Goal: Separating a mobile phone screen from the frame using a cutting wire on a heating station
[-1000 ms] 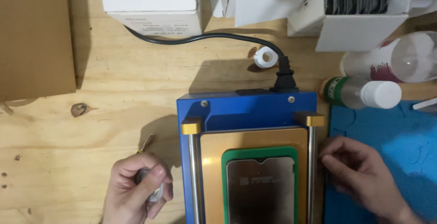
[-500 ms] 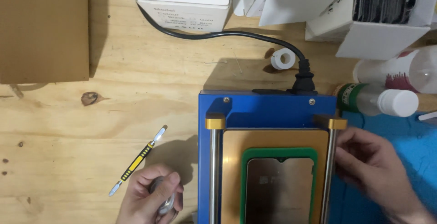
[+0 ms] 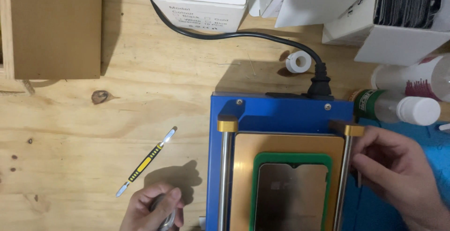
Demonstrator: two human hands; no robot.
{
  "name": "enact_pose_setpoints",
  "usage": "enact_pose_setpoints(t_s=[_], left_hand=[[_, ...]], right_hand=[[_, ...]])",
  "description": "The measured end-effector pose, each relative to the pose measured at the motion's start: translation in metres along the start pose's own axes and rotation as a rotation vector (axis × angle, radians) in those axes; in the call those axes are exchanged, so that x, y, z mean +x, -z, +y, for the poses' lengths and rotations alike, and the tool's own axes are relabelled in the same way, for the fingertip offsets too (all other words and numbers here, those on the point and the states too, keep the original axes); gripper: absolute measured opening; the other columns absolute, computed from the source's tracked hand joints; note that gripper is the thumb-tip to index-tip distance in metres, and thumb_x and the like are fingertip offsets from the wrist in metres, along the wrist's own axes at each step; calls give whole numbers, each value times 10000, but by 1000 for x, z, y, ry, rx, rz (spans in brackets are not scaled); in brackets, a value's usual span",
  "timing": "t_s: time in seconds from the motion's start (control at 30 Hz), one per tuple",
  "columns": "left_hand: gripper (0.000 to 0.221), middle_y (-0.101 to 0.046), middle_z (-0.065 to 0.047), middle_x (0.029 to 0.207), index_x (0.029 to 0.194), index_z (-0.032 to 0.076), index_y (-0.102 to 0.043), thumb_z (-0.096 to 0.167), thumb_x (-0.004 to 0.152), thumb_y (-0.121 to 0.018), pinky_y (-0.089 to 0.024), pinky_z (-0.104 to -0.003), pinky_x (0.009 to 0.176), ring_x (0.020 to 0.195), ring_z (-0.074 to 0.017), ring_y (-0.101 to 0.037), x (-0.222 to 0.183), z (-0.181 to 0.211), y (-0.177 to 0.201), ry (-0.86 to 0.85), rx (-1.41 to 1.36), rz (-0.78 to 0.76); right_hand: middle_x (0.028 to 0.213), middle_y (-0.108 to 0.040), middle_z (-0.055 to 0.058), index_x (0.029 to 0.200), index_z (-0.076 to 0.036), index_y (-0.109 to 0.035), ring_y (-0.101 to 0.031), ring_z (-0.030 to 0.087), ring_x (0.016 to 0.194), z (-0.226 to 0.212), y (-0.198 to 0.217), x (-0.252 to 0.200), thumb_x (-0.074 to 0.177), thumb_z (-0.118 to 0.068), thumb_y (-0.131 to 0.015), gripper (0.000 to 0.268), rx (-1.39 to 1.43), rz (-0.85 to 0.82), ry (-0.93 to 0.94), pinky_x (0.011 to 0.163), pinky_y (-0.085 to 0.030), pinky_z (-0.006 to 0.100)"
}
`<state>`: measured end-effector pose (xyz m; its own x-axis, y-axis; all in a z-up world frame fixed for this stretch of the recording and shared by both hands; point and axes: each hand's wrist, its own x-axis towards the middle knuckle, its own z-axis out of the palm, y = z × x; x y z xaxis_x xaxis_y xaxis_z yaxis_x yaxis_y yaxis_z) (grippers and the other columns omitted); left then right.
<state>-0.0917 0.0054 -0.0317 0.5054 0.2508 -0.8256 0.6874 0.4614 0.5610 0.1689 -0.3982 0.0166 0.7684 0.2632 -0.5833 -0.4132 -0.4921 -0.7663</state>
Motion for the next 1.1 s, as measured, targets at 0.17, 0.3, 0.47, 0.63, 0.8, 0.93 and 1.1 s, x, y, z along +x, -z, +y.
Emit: enact_pose_setpoints(t_s=[0.17, 0.3, 0.47, 0.63, 0.8, 0.93, 1.1], left_hand=[[369, -732, -276, 456, 717, -76, -776, 188, 974, -797, -409, -369, 345, 321, -303, -584, 5, -13, 3, -46, -23, -19], [352, -721, -278, 463, 763, -72, -766, 203, 982, -782, -408, -365, 291, 274, -325, -583, 8, -8, -8, -56, -45, 21], [341, -706, -267, 472, 769, -68, -748, 193, 986, -772, -370, -365, 284, 272, -308, -534, 12, -1, -21, -97, -61, 35], [340, -689, -276, 480, 777, -92, -742, 164, 1001, -757, -331, -352, 256, 247, -285, -488, 12, 22, -39, -100, -89, 36], [287, -673, -230, 506, 812, -76, -710, 122, 1019, -730, -258, -314, 242, 253, -169, -378, 13, 46, -61, -217, -218, -60], [298, -678, -242, 508, 794, -66, -686, 112, 1030, -721, -250, -304, 224, 222, -183, -396, 21, 59, -68, -189, -193, -84], [290, -682, -261, 528, 809, -64, -664, 100, 1045, -704, -155, -291, 181, 203, -182, -339, 24, 72, -82, -199, -220, -126]], right_hand=[[730, -730, 181, 883, 28, -772, -658, 291, 535, 1, 9, 1, 913, -18, -802, 63, -58, 0, -47, 451, -561, 421], [800, -885, 235, 875, 55, -844, -843, 366, 680, -2, 14, 2, 892, 9, -806, 62, 9, -48, -163, 596, -695, 511], [743, -758, 272, 855, 136, -833, -672, 385, 574, 21, 23, 3, 890, 69, -841, 76, 98, -68, -243, 506, -554, 510], [716, -760, 289, 803, 146, -839, -695, 412, 612, 46, 31, 6, 893, 31, -883, 153, 101, -107, -317, 553, -520, 521], [794, -762, 343, 865, 199, -836, -704, 445, 688, 89, 39, 3, 891, 163, -868, 54, 161, -70, -445, 644, -512, 542], [719, -788, 377, 853, 224, -814, -754, 476, 600, 122, 46, -1, 888, 120, -876, 126, 295, -135, -434, 556, -546, 570], [799, -877, 371, 887, 194, -930, -842, 500, 695, 150, 58, 13, 849, 159, -914, 54, 66, -139, -538, 644, -646, 627]])
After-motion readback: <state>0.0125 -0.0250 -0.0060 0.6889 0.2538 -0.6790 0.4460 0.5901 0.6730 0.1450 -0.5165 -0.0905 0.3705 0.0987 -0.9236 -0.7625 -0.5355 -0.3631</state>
